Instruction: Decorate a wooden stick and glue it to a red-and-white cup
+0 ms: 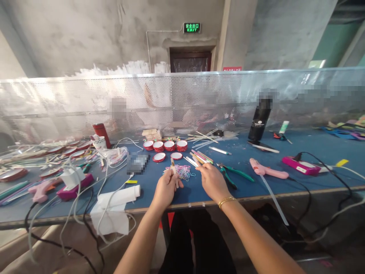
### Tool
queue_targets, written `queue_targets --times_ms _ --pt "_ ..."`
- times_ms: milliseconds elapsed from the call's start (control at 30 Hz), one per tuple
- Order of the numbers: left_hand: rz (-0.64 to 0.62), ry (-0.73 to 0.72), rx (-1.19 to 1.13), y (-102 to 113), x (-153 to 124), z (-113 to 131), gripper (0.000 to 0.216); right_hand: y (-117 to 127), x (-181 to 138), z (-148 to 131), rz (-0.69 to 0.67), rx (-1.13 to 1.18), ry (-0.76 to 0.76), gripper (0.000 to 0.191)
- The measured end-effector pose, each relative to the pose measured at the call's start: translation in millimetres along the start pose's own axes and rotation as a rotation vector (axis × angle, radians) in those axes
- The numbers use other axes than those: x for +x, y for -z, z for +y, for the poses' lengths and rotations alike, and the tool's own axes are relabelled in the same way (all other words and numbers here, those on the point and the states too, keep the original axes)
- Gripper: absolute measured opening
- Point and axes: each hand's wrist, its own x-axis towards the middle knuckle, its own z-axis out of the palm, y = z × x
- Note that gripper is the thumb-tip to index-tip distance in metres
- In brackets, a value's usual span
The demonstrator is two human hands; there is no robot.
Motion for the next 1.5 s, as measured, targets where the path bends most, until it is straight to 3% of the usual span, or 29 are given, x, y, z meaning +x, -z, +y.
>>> queue_targets --times_ms 367,600,767,933,1500 --pt "0.016 0.007 0.038 0.0 0.0 -2.7 0.034 -1.2 1.6 -0.6 0.007 -0.130 -0.021 0.040" --pt "0.009 -0.007 0.097 1.6 1.9 -5.0 0.033 8.6 29.9 0.8 -0.011 -0.157 -0.044 0.049" --pt "0.016 0.011 0.081 1.1 0.8 -1.3 0.031 -3.8 45.3 8.6 -0.043 -0.148 -0.047 0.049" --pt "0.009 0.011 0.047 0.5 0.5 -1.7 0.031 -14.7 42.7 16.1 -0.021 -0.123 -0.093 0.046" --pt "0.021 -0.016 0.030 0.1 0.1 1.2 0.032 -18.3 38.6 19.9 0.017 -0.055 -0.044 0.037"
